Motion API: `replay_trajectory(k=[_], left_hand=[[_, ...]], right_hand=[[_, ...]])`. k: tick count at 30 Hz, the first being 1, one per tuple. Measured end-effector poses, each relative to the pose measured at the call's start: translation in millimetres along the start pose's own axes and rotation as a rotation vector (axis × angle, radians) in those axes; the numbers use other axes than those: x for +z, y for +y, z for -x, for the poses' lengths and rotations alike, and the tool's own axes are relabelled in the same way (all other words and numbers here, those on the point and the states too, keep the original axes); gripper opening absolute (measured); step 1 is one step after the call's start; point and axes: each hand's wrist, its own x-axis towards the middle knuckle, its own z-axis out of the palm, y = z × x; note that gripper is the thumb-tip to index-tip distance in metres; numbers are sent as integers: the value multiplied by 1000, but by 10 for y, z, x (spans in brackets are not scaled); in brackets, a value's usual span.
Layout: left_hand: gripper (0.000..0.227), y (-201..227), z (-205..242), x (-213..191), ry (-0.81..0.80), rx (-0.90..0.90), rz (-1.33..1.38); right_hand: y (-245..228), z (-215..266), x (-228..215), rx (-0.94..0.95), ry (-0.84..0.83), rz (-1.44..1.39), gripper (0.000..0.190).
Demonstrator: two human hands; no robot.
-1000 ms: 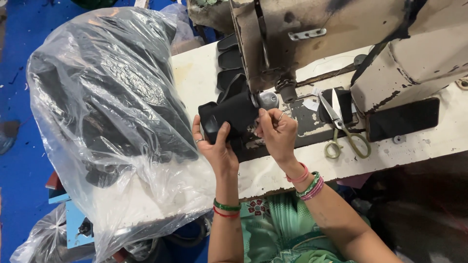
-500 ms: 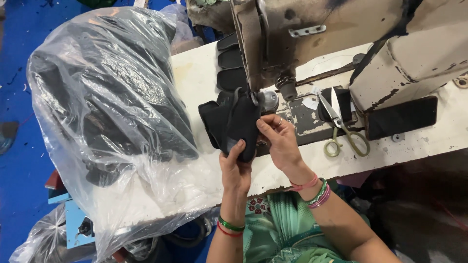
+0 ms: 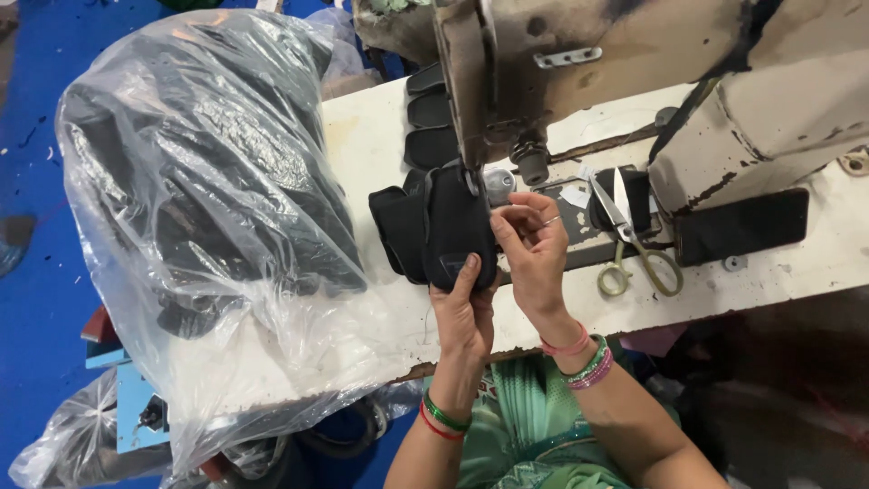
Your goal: Stitching different parts of a shoe upper using an industrial sewing machine.
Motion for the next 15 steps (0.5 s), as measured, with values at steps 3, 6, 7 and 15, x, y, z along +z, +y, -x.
replay_trajectory(k=[3,6,7,15], left_hand=[[36,-6,-63,-20,35,-3,-14],[36,-15,-139,-35,23,8,-13],[36,-13,-154,-7,23,9,-12],[40,92,-300,123,9,102,-96]], right_hand=[[-81,30,-35,2,-42,6,28],[-216,26,-61,9,-90,14,25],[-249,4,-105,9,-91,14,25],[-915,-313,-760,-314,-54,376,13]])
